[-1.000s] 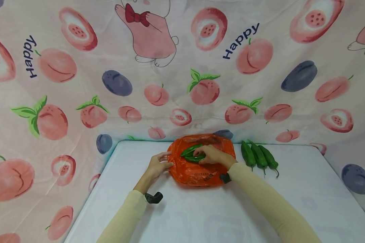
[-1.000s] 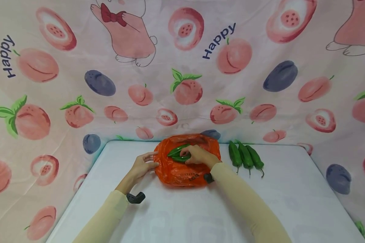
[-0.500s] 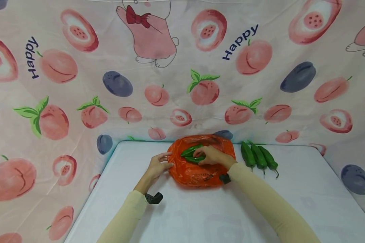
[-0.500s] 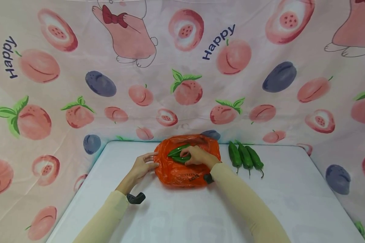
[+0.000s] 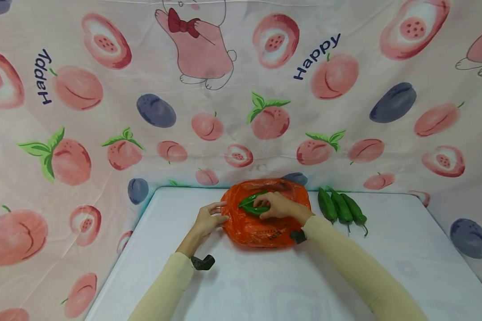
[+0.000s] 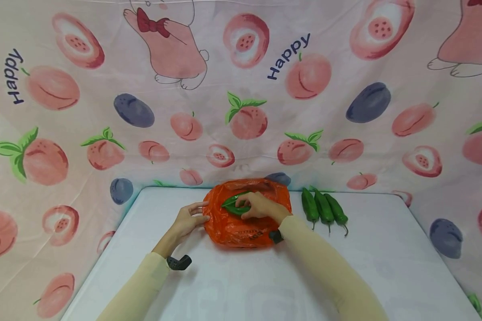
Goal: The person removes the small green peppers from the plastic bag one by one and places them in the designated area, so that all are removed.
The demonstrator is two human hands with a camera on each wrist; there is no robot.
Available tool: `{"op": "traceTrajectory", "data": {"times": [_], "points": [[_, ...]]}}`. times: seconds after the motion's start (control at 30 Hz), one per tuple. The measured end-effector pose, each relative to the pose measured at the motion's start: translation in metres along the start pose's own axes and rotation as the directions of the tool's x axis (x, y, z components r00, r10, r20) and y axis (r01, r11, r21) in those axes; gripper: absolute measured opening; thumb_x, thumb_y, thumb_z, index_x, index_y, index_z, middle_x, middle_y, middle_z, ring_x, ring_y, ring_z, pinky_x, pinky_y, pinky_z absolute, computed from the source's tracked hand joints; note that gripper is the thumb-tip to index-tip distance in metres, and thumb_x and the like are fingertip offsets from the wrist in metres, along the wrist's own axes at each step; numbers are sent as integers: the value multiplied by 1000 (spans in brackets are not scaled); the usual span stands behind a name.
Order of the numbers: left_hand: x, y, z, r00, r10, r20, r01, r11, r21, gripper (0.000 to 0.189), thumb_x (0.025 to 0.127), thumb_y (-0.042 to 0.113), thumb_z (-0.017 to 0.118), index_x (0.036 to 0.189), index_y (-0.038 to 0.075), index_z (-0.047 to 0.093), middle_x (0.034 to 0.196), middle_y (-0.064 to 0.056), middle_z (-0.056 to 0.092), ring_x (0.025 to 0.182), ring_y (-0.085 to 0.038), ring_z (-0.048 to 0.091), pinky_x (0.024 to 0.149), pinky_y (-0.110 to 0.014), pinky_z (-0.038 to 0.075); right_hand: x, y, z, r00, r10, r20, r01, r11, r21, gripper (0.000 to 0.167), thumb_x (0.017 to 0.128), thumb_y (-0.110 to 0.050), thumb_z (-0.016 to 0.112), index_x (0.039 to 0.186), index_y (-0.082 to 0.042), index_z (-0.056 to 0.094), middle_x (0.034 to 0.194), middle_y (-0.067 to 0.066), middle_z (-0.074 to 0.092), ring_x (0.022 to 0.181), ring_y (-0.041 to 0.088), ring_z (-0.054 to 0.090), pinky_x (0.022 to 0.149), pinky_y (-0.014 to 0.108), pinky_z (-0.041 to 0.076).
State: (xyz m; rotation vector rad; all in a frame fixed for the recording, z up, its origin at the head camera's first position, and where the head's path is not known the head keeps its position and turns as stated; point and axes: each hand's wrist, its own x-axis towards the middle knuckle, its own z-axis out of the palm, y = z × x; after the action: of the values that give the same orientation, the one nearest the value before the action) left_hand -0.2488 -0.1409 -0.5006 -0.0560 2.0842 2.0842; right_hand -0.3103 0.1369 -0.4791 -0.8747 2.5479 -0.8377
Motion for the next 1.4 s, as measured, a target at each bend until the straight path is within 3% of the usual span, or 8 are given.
{"op": "traceTrajectory", "data": {"times": [0.2,0.5,1.0,1.4], "points": [[0,0,-1,1000,-5,5,5,1000,13,52,89,-10,72,139,-1,60,115,-23,61,79,-17,67,70,-28,61,-4,-9,-8,1000,-12,-9,12,1000,-16,34,88,-17,83,120,-23,71,117,6,70,111,26,64,95,45,56],[1,0,-3,999,-32,3,32,999,30,52,90,-9,72,139,2,61,114,-20,61,79,-17,67,73,-31,62,-11,-18,-13,995,-94,-26,93,995,-27,37,90,-18,82,124,-19,69,118,10,70,111,27,65,95,46,56],[5,0,-3,1000,-25,2,25,999,27,51,90,-9,71,138,3,62,112,-17,63,80,-18,68,73,-31,62,-17,-23,-14,996,-66,-62,66,998,6,38,88,-21,84,122,-22,68,117,9,70,108,26,65,94,46,56],[4,1,-3,1000,-30,3,29,999,18,51,89,-10,72,138,3,63,111,-17,62,77,-19,68,72,-33,62,-33,-22,-22,991,-76,-110,80,996,33,42,87,-36,84,124,-25,67,119,4,68,110,26,63,89,44,56]]}}
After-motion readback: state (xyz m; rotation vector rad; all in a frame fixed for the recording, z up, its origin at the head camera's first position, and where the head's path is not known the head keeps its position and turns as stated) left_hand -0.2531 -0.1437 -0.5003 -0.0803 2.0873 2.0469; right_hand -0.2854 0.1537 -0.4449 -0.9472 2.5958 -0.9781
